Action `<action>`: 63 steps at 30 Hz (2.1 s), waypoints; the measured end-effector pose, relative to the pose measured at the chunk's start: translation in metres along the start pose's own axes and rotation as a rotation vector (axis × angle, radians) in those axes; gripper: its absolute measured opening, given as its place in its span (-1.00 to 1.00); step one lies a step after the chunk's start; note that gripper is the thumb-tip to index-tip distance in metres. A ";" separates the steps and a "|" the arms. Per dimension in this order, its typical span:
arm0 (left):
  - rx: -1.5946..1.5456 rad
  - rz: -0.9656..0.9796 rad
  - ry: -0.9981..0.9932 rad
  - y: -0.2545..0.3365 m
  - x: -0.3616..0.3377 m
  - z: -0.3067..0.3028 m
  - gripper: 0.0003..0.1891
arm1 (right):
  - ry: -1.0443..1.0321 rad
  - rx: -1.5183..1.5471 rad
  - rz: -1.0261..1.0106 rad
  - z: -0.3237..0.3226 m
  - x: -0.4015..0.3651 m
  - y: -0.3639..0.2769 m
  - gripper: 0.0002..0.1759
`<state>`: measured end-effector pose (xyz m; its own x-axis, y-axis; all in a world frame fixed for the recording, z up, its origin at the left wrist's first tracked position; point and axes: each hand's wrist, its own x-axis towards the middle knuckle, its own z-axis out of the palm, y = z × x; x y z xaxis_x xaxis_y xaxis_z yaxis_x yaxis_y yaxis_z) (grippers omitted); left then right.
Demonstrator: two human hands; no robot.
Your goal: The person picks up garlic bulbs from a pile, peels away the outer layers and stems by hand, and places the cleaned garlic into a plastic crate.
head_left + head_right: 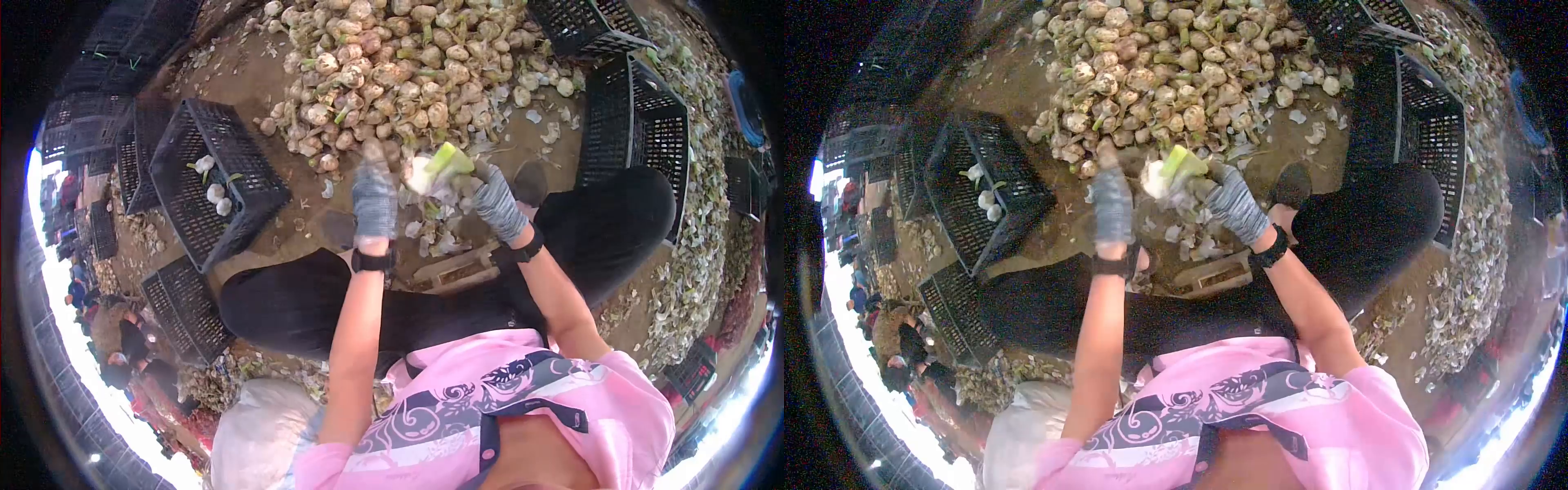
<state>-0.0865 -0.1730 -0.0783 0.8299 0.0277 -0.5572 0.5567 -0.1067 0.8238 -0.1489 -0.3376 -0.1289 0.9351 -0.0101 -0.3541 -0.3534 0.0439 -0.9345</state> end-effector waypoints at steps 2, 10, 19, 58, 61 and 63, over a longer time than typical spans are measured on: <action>0.087 0.706 0.129 0.002 -0.010 0.004 -0.73 | 0.096 -0.014 -0.067 0.001 0.004 0.006 -0.66; 0.355 0.588 -0.153 -0.023 -0.001 0.005 -0.70 | 0.087 -0.061 -0.317 0.003 -0.003 0.021 -0.62; -0.071 0.370 -0.403 -0.014 -0.011 -0.018 -0.80 | -0.045 1.144 0.188 -0.008 0.001 -0.010 -0.70; -0.071 0.485 -0.507 -0.005 -0.014 -0.021 -0.83 | 0.140 -0.053 -0.260 -0.005 0.006 -0.026 -0.76; -0.140 0.403 -0.400 -0.004 -0.011 -0.022 -0.84 | 0.112 0.021 -0.225 0.001 0.000 -0.037 -0.74; -0.100 0.415 -0.370 -0.004 -0.012 -0.021 -0.84 | 0.084 0.090 -0.163 0.008 -0.007 -0.043 -0.66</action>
<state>-0.0975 -0.1520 -0.0727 0.9219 -0.3486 -0.1692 0.2022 0.0605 0.9775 -0.1401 -0.3311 -0.0854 0.9731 -0.1077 -0.2037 -0.1901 0.1243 -0.9739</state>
